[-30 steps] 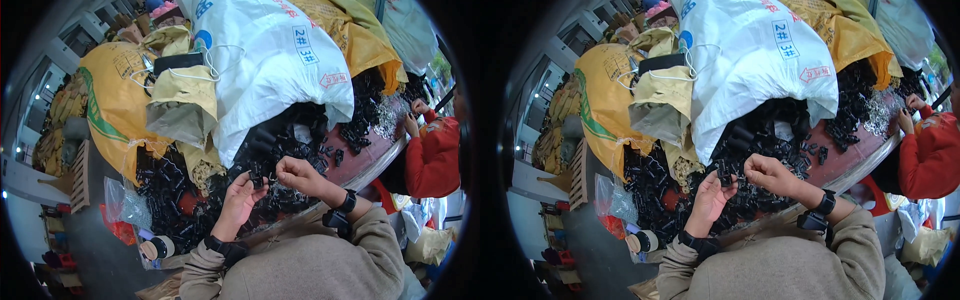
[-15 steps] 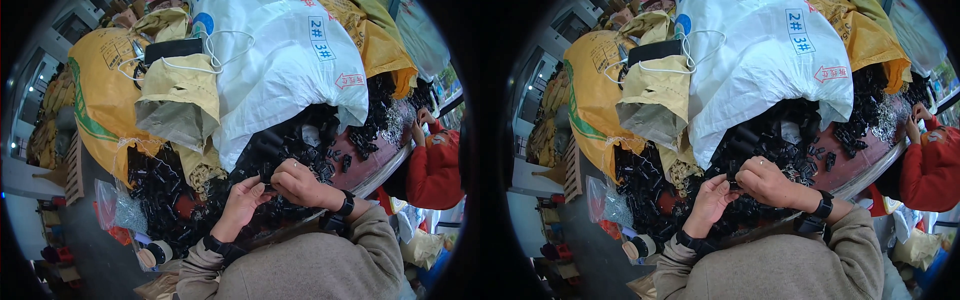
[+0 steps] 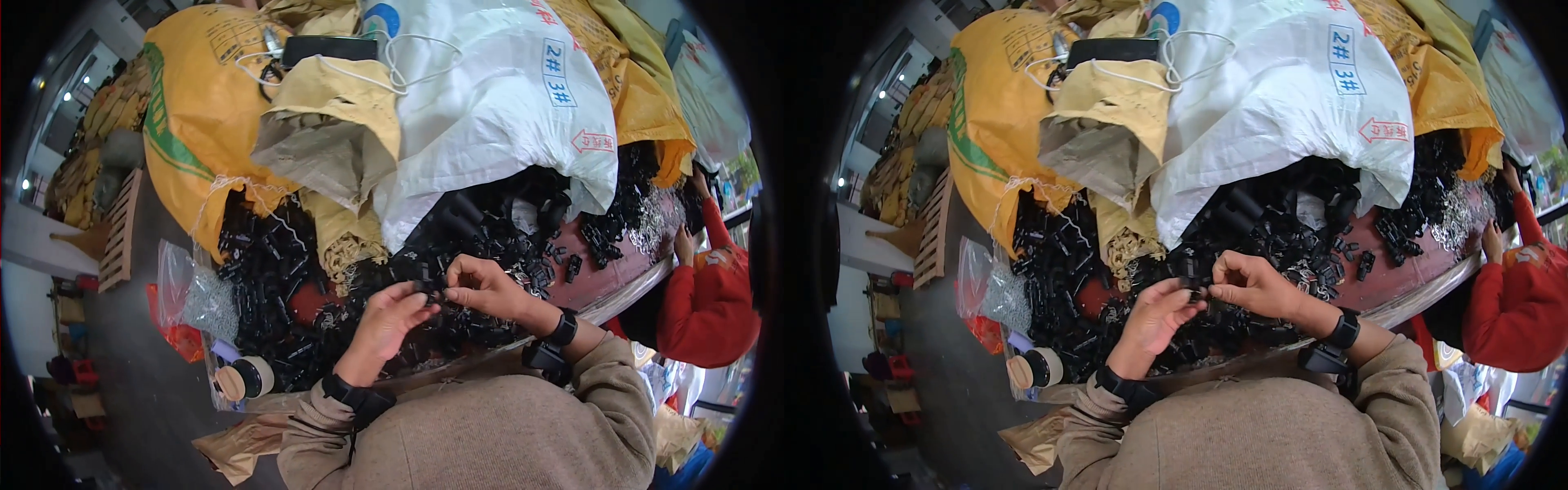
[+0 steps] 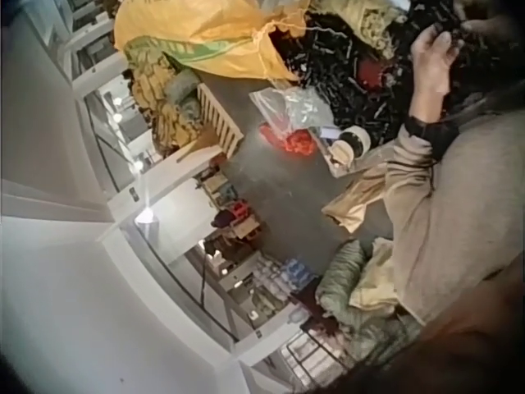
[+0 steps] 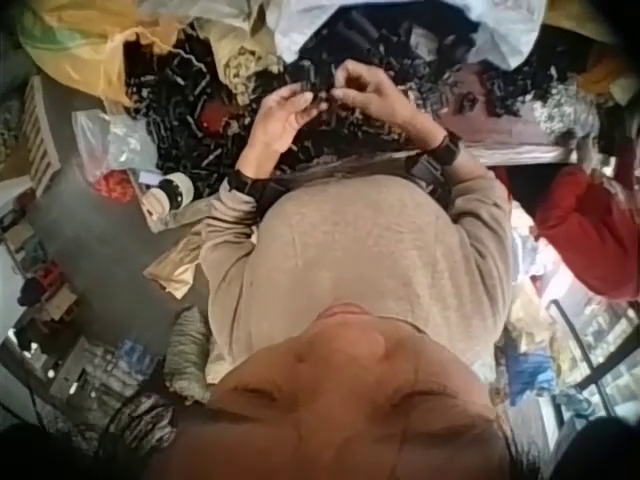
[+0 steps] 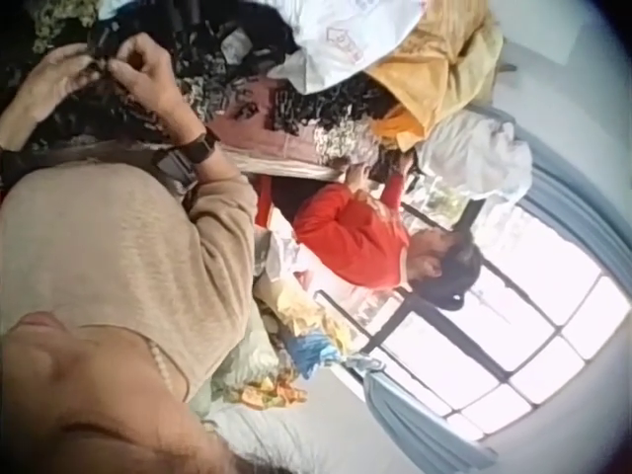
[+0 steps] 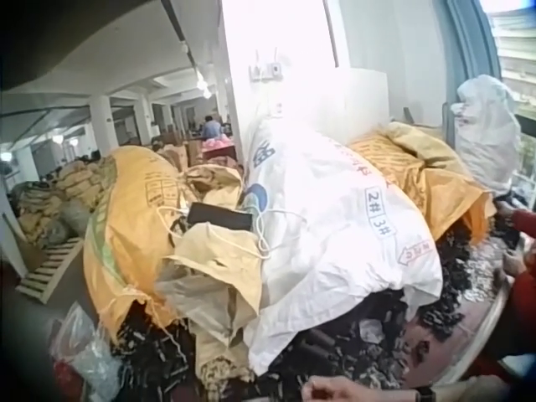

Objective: The person picks up a black plastic component and a small white part, fits the white part into the component, and then inserts the assembly into a larger black housing before setting it back down.

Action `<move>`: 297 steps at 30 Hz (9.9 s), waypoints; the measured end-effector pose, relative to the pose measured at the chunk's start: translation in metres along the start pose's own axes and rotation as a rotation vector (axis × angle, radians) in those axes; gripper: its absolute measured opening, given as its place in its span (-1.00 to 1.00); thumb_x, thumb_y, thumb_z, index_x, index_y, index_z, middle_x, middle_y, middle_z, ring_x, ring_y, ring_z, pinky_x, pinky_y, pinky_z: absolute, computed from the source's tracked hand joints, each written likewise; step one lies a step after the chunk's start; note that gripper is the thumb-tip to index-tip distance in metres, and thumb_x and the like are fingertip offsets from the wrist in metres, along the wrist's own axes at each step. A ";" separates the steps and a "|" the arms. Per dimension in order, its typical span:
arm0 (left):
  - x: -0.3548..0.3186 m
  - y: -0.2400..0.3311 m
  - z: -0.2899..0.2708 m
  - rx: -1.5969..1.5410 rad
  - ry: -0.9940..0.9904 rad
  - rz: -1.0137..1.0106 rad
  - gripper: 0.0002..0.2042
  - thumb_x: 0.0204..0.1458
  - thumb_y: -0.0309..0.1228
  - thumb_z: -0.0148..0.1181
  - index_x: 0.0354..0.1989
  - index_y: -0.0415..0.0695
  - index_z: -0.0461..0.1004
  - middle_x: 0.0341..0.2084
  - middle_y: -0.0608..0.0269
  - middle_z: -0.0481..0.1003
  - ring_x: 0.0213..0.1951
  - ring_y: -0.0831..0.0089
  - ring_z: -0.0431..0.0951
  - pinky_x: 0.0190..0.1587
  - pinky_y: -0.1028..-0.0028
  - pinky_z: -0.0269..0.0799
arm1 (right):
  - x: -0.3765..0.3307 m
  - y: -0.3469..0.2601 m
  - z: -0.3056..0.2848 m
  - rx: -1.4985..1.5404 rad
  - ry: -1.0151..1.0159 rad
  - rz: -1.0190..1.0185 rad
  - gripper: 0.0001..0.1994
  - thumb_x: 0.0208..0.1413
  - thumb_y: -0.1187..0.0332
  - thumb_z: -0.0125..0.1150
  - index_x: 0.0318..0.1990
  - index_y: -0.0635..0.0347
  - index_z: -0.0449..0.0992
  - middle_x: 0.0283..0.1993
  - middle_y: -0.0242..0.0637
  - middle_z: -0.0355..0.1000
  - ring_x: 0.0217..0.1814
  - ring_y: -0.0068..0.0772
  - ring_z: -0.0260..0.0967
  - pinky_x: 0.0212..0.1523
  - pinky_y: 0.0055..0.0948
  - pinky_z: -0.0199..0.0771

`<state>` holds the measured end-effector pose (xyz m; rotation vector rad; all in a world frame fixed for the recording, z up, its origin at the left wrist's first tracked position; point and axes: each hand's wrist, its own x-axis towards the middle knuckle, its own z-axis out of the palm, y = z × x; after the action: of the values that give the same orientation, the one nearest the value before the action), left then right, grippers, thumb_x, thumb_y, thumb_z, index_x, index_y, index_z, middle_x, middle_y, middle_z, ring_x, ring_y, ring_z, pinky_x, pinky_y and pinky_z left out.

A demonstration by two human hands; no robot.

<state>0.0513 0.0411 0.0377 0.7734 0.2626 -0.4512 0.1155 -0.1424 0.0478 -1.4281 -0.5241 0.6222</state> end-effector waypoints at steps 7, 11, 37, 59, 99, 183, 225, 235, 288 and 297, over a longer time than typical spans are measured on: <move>-0.020 0.005 -0.062 -0.239 0.361 0.229 -0.84 -0.05 -0.51 0.03 -0.28 -0.26 0.36 -0.31 0.04 0.43 -0.26 0.28 0.47 -0.23 0.50 0.43 | 0.076 0.014 0.028 -1.155 -0.048 -0.557 -0.88 -0.16 0.46 0.12 -0.44 0.20 0.32 -0.49 -0.30 0.27 -0.53 -0.37 0.27 -0.56 -0.48 0.25; -0.018 0.003 -0.063 -0.331 0.386 0.231 -0.88 -0.05 -0.49 0.04 -0.32 -0.20 0.38 -0.32 0.09 0.44 -0.25 0.31 0.47 -0.23 0.49 0.41 | 0.101 0.039 0.041 -1.417 -0.205 -0.495 -0.87 -0.20 0.43 0.09 -0.43 0.21 0.32 -0.44 -0.20 0.33 -0.50 -0.19 0.32 -0.50 -0.35 0.31; 0.026 -0.006 -0.010 -0.174 0.062 -0.013 -0.79 -0.05 -0.49 0.03 -0.21 -0.23 0.34 -0.30 0.13 0.43 -0.23 0.25 0.45 -0.17 0.44 0.41 | 0.031 0.008 -0.016 -0.245 0.056 -0.292 -0.88 0.04 0.34 -0.01 -0.42 0.19 0.30 -0.26 -0.30 0.21 -0.26 -0.56 0.16 -0.27 -0.60 0.18; 0.025 -0.011 -0.015 -0.146 0.134 -0.021 -0.83 -0.08 -0.42 0.10 -0.30 -0.21 0.42 -0.39 0.28 0.46 -0.33 0.40 0.48 -0.26 0.56 0.41 | 0.023 0.036 0.029 0.316 0.303 0.109 -0.81 -0.04 0.43 0.11 -0.34 0.17 0.21 -0.25 -0.42 0.14 -0.33 -0.69 0.12 -0.36 -0.70 0.22; 0.019 -0.003 -0.002 -0.028 0.087 -0.030 -0.78 -0.09 -0.49 0.08 -0.23 -0.27 0.36 -0.36 0.18 0.45 -0.34 0.37 0.50 -0.32 0.57 0.46 | 0.013 0.011 -0.008 0.276 -0.001 0.024 -0.85 -0.06 0.46 0.13 -0.31 0.22 0.34 -0.41 -0.52 0.29 -0.40 -0.79 0.19 -0.39 -0.73 0.24; 0.018 0.018 0.005 0.055 0.002 0.002 -0.74 -0.09 -0.46 0.11 -0.21 -0.28 0.32 -0.51 0.28 0.42 -0.53 0.62 0.41 -0.51 0.69 0.37 | 0.011 0.007 -0.028 -0.735 0.216 -0.730 -0.54 -0.57 0.73 0.02 -0.31 0.21 0.26 -0.31 -0.17 0.28 -0.40 -0.25 0.22 -0.41 -0.43 0.24; 0.028 0.017 0.009 0.248 0.039 0.037 -0.45 -0.06 -0.49 0.05 0.10 -0.25 -0.02 -0.18 0.15 0.32 -0.31 0.47 0.44 -0.33 0.54 0.43 | 0.038 -0.026 -0.019 -0.479 -0.419 -0.464 -0.44 -0.23 0.19 0.22 -0.07 0.32 0.25 -0.08 -0.06 0.21 -0.02 -0.09 0.15 -0.03 -0.25 0.14; -0.017 0.033 -0.035 1.040 0.373 0.338 -0.54 -0.18 -0.45 0.17 -0.05 -0.28 0.22 -0.27 0.20 0.41 -0.42 0.54 0.44 -0.36 0.58 0.38 | -0.026 -0.023 -0.062 -0.753 0.127 -0.267 -0.46 -0.30 -0.02 0.17 -0.33 0.34 0.34 -0.36 -0.19 0.27 -0.33 -0.31 0.23 -0.31 -0.50 0.22; -0.019 0.036 -0.075 -0.862 0.174 0.161 -0.69 -0.03 -0.56 -0.07 -0.08 -0.36 0.17 -0.18 -0.10 0.22 -0.27 0.34 0.36 -0.23 0.52 0.43 | -0.043 0.040 -0.054 -0.841 0.253 -0.049 -0.92 -0.14 0.55 -0.01 -0.42 0.31 0.31 -0.50 -0.16 0.27 -0.53 -0.23 0.26 -0.52 -0.43 0.24; 0.012 0.006 -0.003 -0.137 0.004 -0.072 -0.72 -0.01 -0.49 -0.05 -0.10 -0.27 0.21 -0.26 0.03 0.36 -0.30 0.33 0.47 -0.26 0.49 0.44 | -0.004 0.000 -0.014 -0.553 0.026 -0.206 -0.93 -0.15 0.60 0.03 -0.43 0.31 0.36 -0.55 -0.25 0.30 -0.54 -0.37 0.29 -0.53 -0.52 0.26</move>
<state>0.0649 0.0433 0.0346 0.6320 0.3229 -0.4942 0.1216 -0.1555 0.0463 -1.8652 -0.8546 0.2998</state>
